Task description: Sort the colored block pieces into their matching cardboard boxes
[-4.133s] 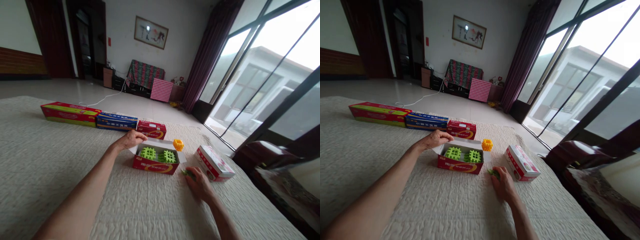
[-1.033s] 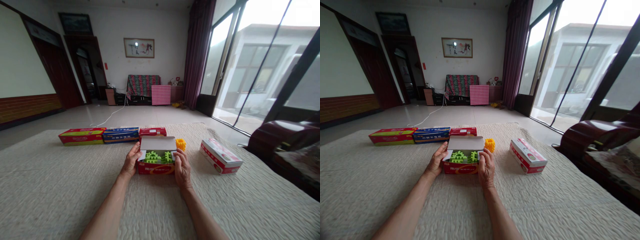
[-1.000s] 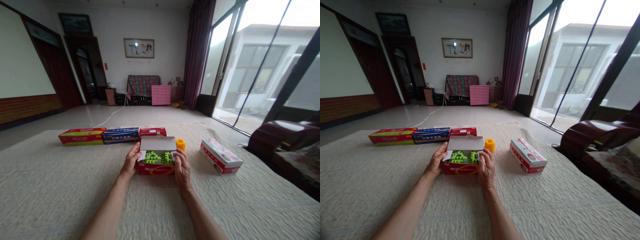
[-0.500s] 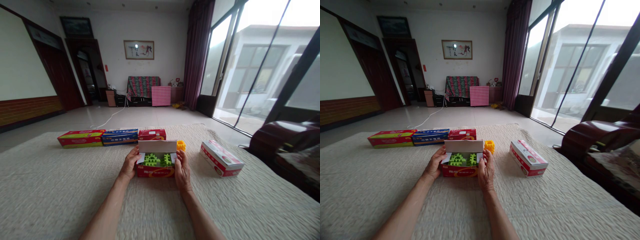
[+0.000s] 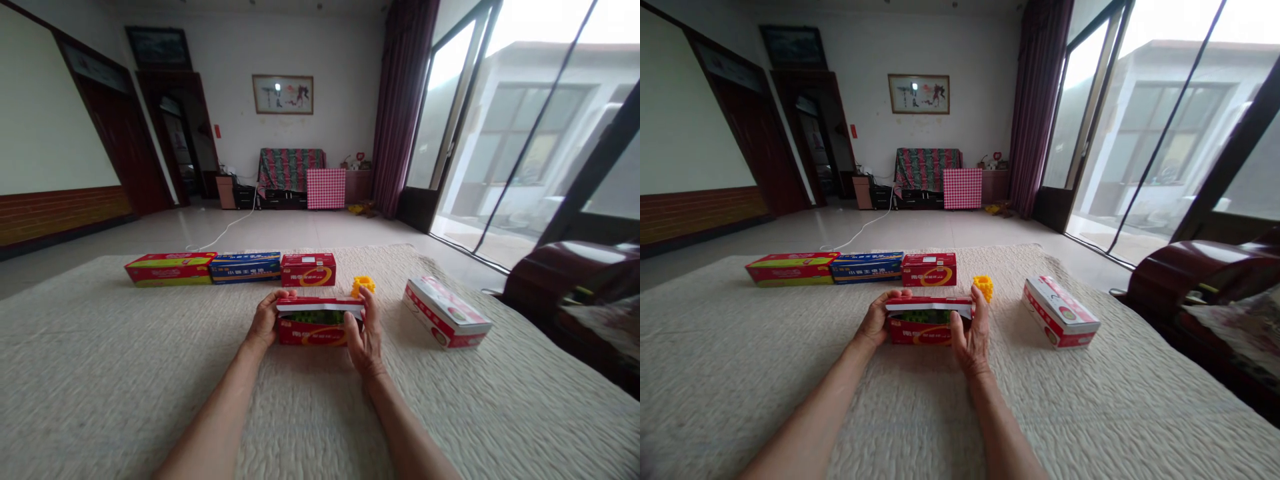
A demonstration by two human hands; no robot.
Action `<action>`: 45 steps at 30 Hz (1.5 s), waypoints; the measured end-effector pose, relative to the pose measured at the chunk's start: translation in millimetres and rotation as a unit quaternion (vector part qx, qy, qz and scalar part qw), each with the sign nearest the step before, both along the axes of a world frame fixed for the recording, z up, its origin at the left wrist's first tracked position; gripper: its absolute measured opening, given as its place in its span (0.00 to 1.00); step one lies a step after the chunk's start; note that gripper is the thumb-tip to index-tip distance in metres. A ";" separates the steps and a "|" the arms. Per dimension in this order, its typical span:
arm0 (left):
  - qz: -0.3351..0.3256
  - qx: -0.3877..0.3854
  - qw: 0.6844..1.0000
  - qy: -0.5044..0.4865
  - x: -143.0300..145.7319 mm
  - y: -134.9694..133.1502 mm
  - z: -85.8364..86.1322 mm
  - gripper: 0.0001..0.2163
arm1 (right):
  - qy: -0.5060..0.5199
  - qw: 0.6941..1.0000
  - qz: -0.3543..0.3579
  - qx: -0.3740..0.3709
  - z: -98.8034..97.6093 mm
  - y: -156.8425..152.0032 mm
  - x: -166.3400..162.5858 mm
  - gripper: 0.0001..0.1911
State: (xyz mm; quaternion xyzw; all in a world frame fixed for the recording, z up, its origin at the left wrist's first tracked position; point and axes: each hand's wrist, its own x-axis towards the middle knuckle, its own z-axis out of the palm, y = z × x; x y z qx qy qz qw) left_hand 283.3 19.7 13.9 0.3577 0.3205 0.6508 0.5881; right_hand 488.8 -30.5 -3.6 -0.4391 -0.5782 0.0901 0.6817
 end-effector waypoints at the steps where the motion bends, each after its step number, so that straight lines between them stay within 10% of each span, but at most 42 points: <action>1: 0.000 0.000 1.000 -0.003 0.4 -0.3 -0.1 0.12 | -0.015 1.000 0.003 0.005 1.4 -0.8 -0.3 0.29; 45: -0.093 0.059 0.994 0.027 -15.4 -12.9 -5.4 0.22 | 0.032 0.997 0.004 -0.075 -6.3 7.0 3.9 0.21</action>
